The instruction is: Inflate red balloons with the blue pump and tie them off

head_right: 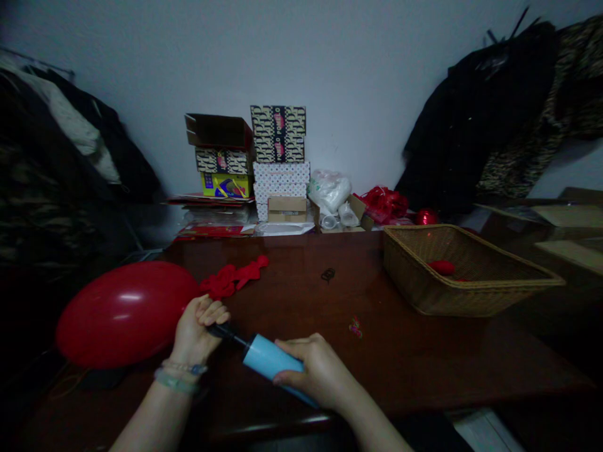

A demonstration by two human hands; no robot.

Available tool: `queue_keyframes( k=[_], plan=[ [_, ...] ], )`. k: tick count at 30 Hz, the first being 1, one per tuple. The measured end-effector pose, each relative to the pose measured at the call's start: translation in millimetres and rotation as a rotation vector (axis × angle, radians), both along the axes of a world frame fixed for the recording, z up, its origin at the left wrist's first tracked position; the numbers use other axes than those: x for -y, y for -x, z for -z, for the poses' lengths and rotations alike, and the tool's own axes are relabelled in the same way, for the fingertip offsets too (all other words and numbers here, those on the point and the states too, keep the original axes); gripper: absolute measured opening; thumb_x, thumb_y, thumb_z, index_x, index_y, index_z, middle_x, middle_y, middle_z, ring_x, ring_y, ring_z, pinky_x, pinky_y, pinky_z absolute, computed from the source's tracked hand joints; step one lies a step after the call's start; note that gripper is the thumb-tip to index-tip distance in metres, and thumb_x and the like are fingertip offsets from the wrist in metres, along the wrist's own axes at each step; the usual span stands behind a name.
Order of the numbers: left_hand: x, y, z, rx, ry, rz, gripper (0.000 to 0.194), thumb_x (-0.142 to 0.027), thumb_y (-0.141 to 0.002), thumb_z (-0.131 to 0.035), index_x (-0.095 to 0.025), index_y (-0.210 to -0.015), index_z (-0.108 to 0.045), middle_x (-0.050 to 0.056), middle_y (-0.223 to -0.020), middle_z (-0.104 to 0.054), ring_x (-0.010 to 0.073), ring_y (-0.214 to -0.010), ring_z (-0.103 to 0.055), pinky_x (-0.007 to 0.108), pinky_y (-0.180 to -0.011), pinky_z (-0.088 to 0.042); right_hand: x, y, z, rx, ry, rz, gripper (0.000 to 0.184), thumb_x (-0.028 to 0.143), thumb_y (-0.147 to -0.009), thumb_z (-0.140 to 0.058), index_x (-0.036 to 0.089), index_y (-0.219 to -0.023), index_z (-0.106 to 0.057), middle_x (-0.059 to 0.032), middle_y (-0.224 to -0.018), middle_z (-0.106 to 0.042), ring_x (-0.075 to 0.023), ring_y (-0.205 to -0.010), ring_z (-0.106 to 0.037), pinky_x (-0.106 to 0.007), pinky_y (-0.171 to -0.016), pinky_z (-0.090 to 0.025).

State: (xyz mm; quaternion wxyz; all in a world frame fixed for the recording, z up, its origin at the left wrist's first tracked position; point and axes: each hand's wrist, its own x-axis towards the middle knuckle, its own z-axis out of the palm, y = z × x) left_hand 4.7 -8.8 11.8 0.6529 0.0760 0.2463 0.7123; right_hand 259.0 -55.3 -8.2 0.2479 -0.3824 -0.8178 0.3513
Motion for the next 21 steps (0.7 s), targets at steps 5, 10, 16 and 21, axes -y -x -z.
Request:
queue_keyframes(
  k=[5, 10, 16, 21],
  plan=[
    [-0.5, 28.7, -7.6, -0.016, -0.006, -0.073, 0.041, -0.008, -0.084, -0.039, -0.019, -0.045, -0.028, -0.006, -0.034, -0.027, 0.0061, -0.029, -0.029, 0.021, -0.037, -0.028, -3.9, -13.2, -5.1, 0.039, 0.025, -0.023, 0.061, 0.048, -0.076, -0.074, 0.028, -0.131, -0.057, -0.0039, -0.13, -0.062, -0.0271, -0.117, -0.06, -0.033, -0.103, -0.041],
    [0.4, 37.3, -10.0, -0.027, -0.021, -0.111, 0.04, -0.006, -0.082, -0.04, -0.019, -0.046, -0.027, -0.007, -0.034, -0.027, 0.0059, -0.029, -0.029, 0.021, -0.037, -0.027, -3.9, -17.2, -7.2, 0.061, 0.018, -0.004, 0.059, 0.045, -0.075, -0.075, 0.028, -0.13, -0.058, -0.004, -0.129, -0.063, -0.0282, -0.116, -0.06, -0.035, -0.103, -0.042],
    [1.8, 27.3, -9.2, -0.02, -0.011, -0.076, 0.04, -0.005, -0.082, -0.039, -0.019, -0.046, -0.026, -0.006, -0.034, -0.027, 0.0059, -0.029, -0.029, 0.021, -0.038, -0.028, -2.1, -15.6, 0.2, 0.031, -0.056, 0.002, 0.054, 0.041, -0.078, -0.074, 0.029, -0.129, -0.058, -0.0039, -0.127, -0.064, -0.0267, -0.113, -0.062, -0.036, -0.102, -0.043],
    [2.7, 10.5, -7.7, 0.002, 0.006, -0.026, 0.04, -0.007, -0.082, -0.041, -0.02, -0.048, -0.025, -0.007, -0.036, -0.026, 0.0058, -0.03, -0.028, 0.021, -0.038, -0.027, -1.2, -11.2, 3.9, 0.041, -0.074, 0.029, 0.056, 0.043, -0.079, -0.073, 0.029, -0.13, -0.058, -0.0042, -0.128, -0.064, -0.0274, -0.113, -0.061, -0.039, -0.102, -0.04]
  ],
)
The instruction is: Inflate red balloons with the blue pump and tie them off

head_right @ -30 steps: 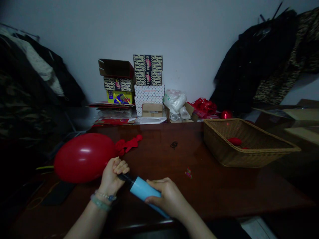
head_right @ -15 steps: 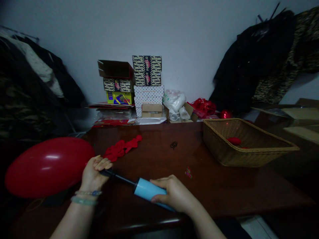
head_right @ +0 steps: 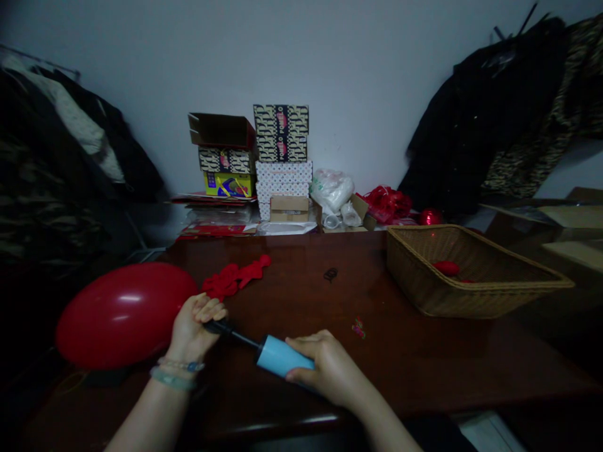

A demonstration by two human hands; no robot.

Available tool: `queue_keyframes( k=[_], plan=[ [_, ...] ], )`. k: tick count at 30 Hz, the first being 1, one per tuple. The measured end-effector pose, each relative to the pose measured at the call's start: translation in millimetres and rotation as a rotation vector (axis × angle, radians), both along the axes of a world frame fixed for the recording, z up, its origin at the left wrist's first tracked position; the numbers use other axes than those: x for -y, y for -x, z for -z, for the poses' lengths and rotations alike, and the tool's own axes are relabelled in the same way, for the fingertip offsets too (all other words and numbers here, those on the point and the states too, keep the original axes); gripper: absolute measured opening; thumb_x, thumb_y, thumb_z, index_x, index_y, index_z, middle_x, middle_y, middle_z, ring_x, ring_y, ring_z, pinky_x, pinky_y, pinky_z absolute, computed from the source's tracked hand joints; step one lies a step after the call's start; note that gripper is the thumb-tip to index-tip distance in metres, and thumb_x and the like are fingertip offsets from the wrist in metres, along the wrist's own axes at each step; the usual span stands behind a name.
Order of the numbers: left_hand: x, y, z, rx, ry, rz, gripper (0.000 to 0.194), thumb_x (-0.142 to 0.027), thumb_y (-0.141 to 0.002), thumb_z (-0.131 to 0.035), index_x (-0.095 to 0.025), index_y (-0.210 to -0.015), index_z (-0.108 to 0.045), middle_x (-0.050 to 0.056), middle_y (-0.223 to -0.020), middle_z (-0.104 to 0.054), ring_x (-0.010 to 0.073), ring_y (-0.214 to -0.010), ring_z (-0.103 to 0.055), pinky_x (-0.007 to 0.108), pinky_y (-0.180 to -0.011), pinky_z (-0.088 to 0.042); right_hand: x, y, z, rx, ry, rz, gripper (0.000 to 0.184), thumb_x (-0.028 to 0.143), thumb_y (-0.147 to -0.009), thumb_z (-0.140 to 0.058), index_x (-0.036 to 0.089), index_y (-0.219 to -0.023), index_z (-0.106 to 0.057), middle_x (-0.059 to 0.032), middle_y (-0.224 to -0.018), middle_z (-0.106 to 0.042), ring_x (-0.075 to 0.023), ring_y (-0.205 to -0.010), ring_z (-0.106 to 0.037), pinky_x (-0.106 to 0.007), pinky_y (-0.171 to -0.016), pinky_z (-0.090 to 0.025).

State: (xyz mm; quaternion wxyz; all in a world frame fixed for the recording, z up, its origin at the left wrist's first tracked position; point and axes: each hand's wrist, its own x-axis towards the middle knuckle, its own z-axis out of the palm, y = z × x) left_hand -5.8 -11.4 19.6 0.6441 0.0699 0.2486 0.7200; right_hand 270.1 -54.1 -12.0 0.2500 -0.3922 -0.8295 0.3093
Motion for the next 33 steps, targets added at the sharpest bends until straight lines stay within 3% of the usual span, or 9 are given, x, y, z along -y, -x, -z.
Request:
queue_keyframes(
  k=[8, 12, 17, 27, 33],
  plan=[
    [3.6, -33.1, 5.6, 0.013, 0.051, 0.082, 0.042, -0.013, -0.084, -0.044, -0.02, -0.048, -0.024, -0.007, -0.036, -0.023, 0.0057, -0.03, -0.025, 0.021, -0.038, -0.025, 6.6, 14.2, -5.5, -0.052, 0.022, -0.048, 0.049, 0.043, -0.082, -0.071, 0.035, -0.129, -0.058, 0.0012, -0.118, -0.07, -0.0231, -0.099, -0.066, -0.034, -0.092, -0.04],
    [3.3, -36.6, 6.9, 0.006, 0.05, 0.076, 0.043, -0.014, -0.085, -0.045, -0.02, -0.047, -0.026, -0.007, -0.036, -0.024, 0.0055, -0.03, -0.025, 0.021, -0.038, -0.025, 6.9, 15.7, -3.4, -0.048, 0.028, -0.021, 0.049, 0.043, -0.081, -0.072, 0.034, -0.128, -0.06, -0.0005, -0.122, -0.068, -0.0248, -0.104, -0.064, -0.035, -0.093, -0.04],
    [2.5, -24.4, 2.6, -0.019, 0.008, 0.038, 0.042, -0.014, -0.084, -0.046, -0.02, -0.047, -0.027, -0.007, -0.036, -0.025, 0.0058, -0.031, -0.026, 0.022, -0.038, -0.026, 6.7, 16.4, -0.8, -0.013, -0.019, 0.027, 0.054, 0.045, -0.078, -0.074, 0.032, -0.128, -0.059, -0.0034, -0.123, -0.068, -0.0265, -0.107, -0.063, -0.037, -0.095, -0.039],
    [-0.5, 28.2, -6.4, -0.061, -0.041, -0.11, 0.039, -0.007, -0.08, -0.042, -0.019, -0.047, -0.024, -0.007, -0.034, -0.026, 0.0061, -0.03, -0.028, 0.021, -0.039, -0.028, -0.9, -3.2, 1.6, 0.071, -0.061, 0.043, 0.056, 0.04, -0.078, -0.075, 0.028, -0.13, -0.059, -0.006, -0.128, -0.064, -0.0268, -0.114, -0.06, -0.04, -0.1, -0.042],
    [-1.8, 34.0, -2.4, -0.064, -0.049, -0.126, 0.038, -0.006, -0.079, -0.042, -0.019, -0.048, -0.025, -0.007, -0.034, -0.026, 0.0062, -0.029, -0.028, 0.022, -0.038, -0.028, -0.8, -1.7, 5.3, 0.017, -0.046, 0.085, 0.053, 0.033, -0.077, -0.075, 0.028, -0.128, -0.06, -0.0057, -0.127, -0.065, -0.0268, -0.114, -0.06, -0.041, -0.101, -0.044]
  ],
)
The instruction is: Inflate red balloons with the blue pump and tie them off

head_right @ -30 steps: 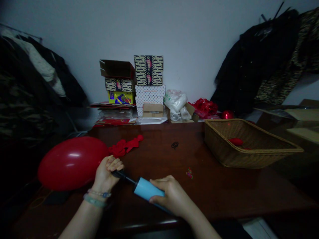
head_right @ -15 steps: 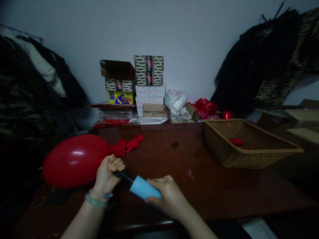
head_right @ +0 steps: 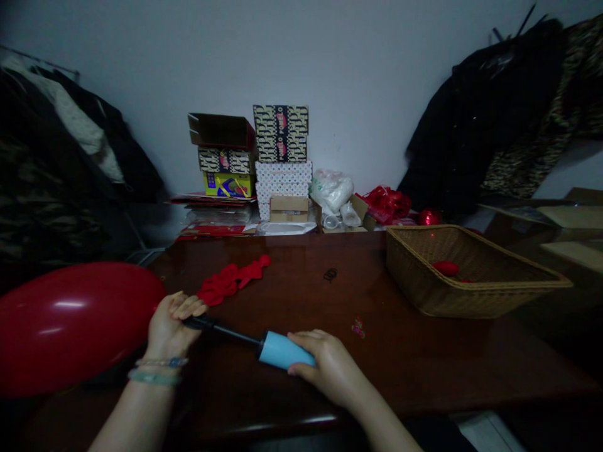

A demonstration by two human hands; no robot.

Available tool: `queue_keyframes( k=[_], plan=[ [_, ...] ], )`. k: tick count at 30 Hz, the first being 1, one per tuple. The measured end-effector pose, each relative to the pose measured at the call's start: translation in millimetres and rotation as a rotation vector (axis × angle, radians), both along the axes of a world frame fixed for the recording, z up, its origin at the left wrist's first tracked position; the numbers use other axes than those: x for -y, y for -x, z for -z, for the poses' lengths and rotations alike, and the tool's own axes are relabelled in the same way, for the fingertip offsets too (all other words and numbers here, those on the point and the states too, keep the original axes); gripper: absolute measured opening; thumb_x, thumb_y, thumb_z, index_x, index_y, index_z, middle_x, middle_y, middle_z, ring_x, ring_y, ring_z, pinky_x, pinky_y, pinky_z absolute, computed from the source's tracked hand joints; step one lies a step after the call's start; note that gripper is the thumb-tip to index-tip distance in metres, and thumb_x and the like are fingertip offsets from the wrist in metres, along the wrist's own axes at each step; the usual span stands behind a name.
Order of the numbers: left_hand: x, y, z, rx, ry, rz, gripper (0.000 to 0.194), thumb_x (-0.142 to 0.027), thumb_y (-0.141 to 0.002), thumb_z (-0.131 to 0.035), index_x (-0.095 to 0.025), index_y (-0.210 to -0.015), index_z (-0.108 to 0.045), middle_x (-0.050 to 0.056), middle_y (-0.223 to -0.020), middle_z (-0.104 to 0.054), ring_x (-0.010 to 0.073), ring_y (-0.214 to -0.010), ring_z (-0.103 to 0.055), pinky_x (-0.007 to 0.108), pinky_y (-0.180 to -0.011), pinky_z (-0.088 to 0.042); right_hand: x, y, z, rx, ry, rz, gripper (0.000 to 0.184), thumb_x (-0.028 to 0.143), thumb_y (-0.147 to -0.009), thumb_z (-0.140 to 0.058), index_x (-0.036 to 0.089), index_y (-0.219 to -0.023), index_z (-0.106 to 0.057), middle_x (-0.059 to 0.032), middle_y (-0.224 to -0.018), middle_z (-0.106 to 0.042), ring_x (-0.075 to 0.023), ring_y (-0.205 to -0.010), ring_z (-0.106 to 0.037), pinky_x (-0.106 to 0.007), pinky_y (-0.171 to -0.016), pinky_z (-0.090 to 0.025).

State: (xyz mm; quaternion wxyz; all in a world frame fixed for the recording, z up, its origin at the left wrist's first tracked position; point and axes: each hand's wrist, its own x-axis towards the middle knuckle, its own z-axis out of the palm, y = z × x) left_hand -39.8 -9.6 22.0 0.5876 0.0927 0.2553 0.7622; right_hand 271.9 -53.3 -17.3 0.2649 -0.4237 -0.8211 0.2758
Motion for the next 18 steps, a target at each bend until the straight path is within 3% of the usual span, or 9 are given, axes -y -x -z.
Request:
queue_keyframes(
  k=[9, 18],
  plan=[
    [-1.0, -23.3, 2.2, 0.027, 0.022, 0.057, 0.039, -0.008, -0.08, -0.043, -0.019, -0.048, -0.024, -0.007, -0.036, -0.025, 0.0056, -0.03, -0.028, 0.021, -0.039, -0.027, 1.3, 12.1, 3.7, -0.01, -0.051, 0.037, 0.054, 0.027, -0.076, -0.077, 0.024, -0.128, -0.061, -0.0075, -0.124, -0.066, -0.0259, -0.11, -0.062, -0.04, -0.098, -0.048],
    [-0.1, -64.4, 10.9, 0.034, 0.063, 0.122, 0.04, -0.014, -0.083, -0.046, -0.02, -0.05, -0.024, -0.007, -0.038, -0.023, 0.0059, -0.032, -0.025, 0.022, -0.039, -0.027, 8.5, 33.9, 24.9, 0.02, -0.378, 0.097, 0.056, 0.022, -0.079, -0.072, 0.023, -0.132, -0.056, -0.0107, -0.123, -0.067, -0.0283, -0.106, -0.066, -0.042, -0.093, -0.054]
  ],
)
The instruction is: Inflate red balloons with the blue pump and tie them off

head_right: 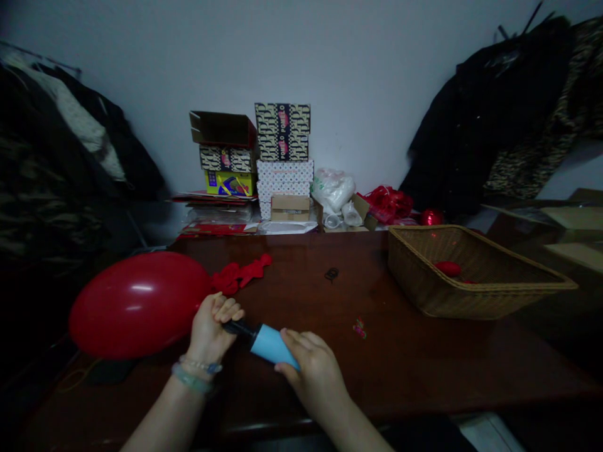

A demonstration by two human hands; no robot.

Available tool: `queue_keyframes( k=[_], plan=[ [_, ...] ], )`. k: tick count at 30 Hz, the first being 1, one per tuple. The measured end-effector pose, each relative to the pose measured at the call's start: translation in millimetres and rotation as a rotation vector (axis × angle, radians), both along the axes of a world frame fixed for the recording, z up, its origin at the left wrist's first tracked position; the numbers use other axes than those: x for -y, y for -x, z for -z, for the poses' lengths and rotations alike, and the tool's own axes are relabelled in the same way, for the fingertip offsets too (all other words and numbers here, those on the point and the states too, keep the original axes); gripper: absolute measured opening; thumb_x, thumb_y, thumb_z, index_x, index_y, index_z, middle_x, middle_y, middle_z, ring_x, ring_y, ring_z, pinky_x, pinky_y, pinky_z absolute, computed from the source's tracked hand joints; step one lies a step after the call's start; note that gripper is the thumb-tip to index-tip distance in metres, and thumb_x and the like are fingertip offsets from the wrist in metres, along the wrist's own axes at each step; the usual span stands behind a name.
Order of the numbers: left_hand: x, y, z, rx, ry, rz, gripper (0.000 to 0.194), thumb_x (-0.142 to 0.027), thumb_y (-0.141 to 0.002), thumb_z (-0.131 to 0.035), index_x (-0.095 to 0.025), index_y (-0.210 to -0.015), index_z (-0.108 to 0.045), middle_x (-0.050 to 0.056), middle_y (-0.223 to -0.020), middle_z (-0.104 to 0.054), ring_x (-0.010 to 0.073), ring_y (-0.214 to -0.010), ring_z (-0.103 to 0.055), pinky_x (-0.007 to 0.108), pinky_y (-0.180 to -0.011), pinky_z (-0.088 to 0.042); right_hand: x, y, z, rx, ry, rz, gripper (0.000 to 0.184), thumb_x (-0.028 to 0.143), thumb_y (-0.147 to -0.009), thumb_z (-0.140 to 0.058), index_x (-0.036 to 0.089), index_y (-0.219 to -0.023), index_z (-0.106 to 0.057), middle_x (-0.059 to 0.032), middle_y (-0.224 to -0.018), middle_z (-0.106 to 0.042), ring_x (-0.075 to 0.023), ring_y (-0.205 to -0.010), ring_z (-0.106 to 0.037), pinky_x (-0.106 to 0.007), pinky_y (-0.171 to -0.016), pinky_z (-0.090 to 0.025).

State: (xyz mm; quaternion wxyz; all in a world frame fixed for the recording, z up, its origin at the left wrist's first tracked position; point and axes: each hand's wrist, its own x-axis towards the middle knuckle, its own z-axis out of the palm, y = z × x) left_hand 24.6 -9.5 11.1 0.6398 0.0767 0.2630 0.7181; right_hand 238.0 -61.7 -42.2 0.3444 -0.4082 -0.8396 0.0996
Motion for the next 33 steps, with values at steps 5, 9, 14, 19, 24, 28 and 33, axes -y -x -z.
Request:
queue_keyframes(
  k=[5, 9, 14, 19, 24, 28, 33],
  plan=[
    [-3.1, -3.4, 6.9, -0.032, 0.008, -0.013, 0.04, -0.016, -0.081, -0.049, -0.02, -0.051, -0.022, -0.008, -0.039, -0.022, 0.0055, -0.032, -0.025, 0.021, -0.04, -0.027, 3.2, 6.8, 10.5, 0.027, -0.086, 0.052, 0.055, 0.018, -0.08, -0.069, 0.02, -0.133, -0.054, -0.0114, -0.124, -0.066, -0.0288, -0.108, -0.065, -0.044, -0.095, -0.053],
    [-4.9, 8.3, 2.5, -0.056, -0.004, -0.019, 0.039, -0.013, -0.078, -0.05, -0.02, -0.051, -0.023, -0.008, -0.04, -0.023, 0.0052, -0.032, -0.026, 0.021, -0.04, -0.027, 5.4, 11.0, 10.7, 0.038, -0.161, 0.094, 0.053, 0.017, -0.081, -0.067, 0.02, -0.133, -0.053, -0.0118, -0.126, -0.065, -0.028, -0.11, -0.063, -0.046, -0.098, -0.051],
    [-3.1, 37.3, -10.3, -0.039, -0.017, -0.115, 0.037, -0.009, -0.079, -0.044, -0.019, -0.049, -0.025, -0.007, -0.037, -0.024, 0.0056, -0.031, -0.027, 0.021, -0.04, -0.028, 4.4, 8.2, 1.4, 0.028, -0.13, 0.081, 0.051, 0.009, -0.076, -0.069, 0.018, -0.124, -0.056, -0.012, -0.123, -0.065, -0.0278, -0.11, -0.062, -0.046, -0.096, -0.052],
    [-0.3, 58.4, -17.9, -0.052, -0.03, -0.192, 0.037, -0.007, -0.079, -0.04, -0.018, -0.047, -0.025, -0.006, -0.035, -0.025, 0.006, -0.03, -0.028, 0.021, -0.039, -0.029, -3.2, -0.4, 3.4, 0.009, -0.137, 0.105, 0.041, 0.008, -0.079, -0.063, 0.02, -0.118, -0.057, -0.0116, -0.12, -0.065, -0.0266, -0.11, -0.061, -0.047, -0.094, -0.052],
    [0.2, 51.4, -17.5, -0.051, -0.015, -0.227, 0.036, -0.007, -0.077, -0.041, -0.018, -0.046, -0.026, -0.006, -0.035, -0.023, 0.0062, -0.03, -0.027, 0.022, -0.039, -0.029, -11.1, -4.7, 17.6, -0.009, -0.225, 0.145, 0.03, 0.013, -0.086, -0.057, 0.019, -0.116, -0.058, -0.0124, -0.119, -0.065, -0.0265, -0.11, -0.061, -0.048, -0.093, -0.051],
    [0.4, 42.2, -15.5, -0.019, -0.022, -0.219, 0.035, -0.006, -0.076, -0.041, -0.018, -0.046, -0.028, -0.006, -0.036, -0.024, 0.0059, -0.031, -0.028, 0.021, -0.039, -0.029, -13.3, -7.3, 24.9, -0.005, -0.347, 0.148, 0.031, 0.013, -0.089, -0.055, 0.018, -0.12, -0.057, -0.0132, -0.119, -0.066, -0.0274, -0.112, -0.059, -0.049, -0.093, -0.051],
    [-0.3, 36.2, -11.1, 0.009, -0.024, -0.173, 0.037, -0.007, -0.079, -0.041, -0.019, -0.046, -0.028, -0.006, -0.037, -0.025, 0.0063, -0.031, -0.027, 0.022, -0.039, -0.029, -9.5, -1.7, 24.8, 0.009, -0.417, 0.15, 0.034, 0.011, -0.089, -0.054, 0.018, -0.123, -0.056, -0.0119, -0.12, -0.066, -0.0277, -0.11, -0.06, -0.049, -0.092, -0.051]
  ],
)
